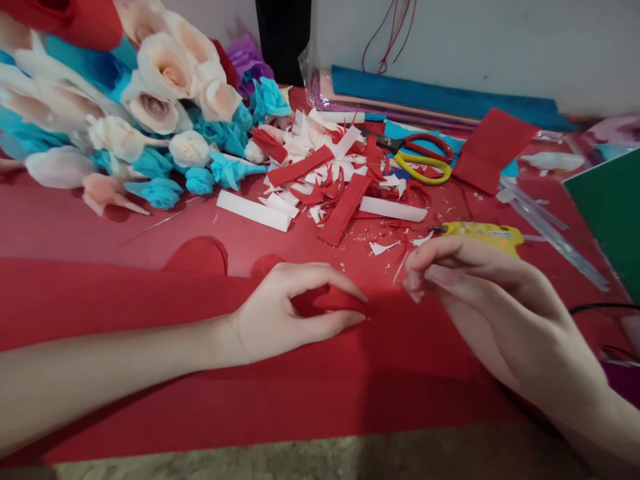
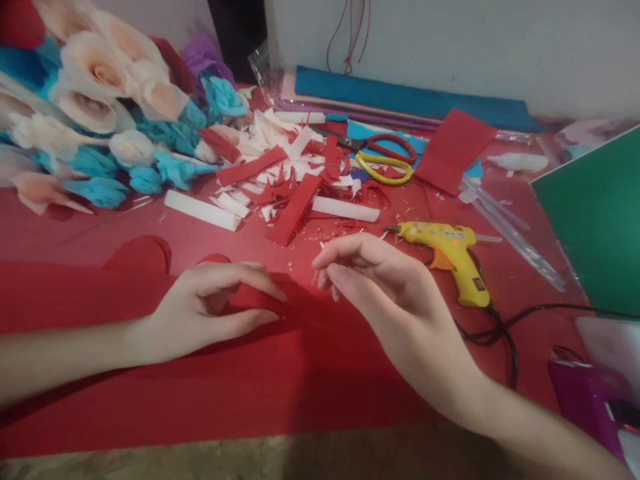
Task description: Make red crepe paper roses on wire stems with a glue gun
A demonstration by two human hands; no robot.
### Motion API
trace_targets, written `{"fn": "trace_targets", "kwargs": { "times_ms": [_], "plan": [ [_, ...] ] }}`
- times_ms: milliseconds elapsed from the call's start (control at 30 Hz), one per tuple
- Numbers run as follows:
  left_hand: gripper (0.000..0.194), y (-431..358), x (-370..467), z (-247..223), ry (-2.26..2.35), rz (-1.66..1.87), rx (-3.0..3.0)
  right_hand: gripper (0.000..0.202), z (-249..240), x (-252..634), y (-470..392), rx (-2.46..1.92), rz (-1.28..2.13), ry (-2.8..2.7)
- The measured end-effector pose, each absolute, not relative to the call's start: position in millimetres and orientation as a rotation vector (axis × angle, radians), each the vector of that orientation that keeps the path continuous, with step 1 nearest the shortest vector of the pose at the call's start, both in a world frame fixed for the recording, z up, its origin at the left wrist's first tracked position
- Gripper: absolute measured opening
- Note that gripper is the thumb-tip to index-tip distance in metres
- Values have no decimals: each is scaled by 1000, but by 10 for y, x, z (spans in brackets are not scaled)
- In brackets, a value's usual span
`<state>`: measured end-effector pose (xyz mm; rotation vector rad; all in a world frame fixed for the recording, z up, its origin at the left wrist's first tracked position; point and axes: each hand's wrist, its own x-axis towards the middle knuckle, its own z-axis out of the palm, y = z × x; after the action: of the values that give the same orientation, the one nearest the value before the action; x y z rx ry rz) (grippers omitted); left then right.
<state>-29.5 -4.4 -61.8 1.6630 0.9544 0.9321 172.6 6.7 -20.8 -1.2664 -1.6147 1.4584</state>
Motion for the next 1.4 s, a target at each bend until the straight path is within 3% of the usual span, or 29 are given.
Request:
{"fn": "trace_targets", "kwargs": {
  "times_ms": [300,733,967,1233,1400],
  "plan": [
    [12,-51,-317,-655,873,937,1635,11,-230,1696,146,-1258,1502,-1850],
    [12,20,-321,-511,866,1011,1843,19,-199,1674,116,-1047,1229,-2207],
    [21,138,-445,-138,837,1083,2323,30,-156,1850,369,-1283,1146,-1996],
    [27,238,-692,105,990,717,3237,30,-132,1978,535,-1381,1043,-1804],
    [28,319,-630,105,1243,1211,2948,25,-122,2000,538,-1383,985,-1757]
  ]
}}
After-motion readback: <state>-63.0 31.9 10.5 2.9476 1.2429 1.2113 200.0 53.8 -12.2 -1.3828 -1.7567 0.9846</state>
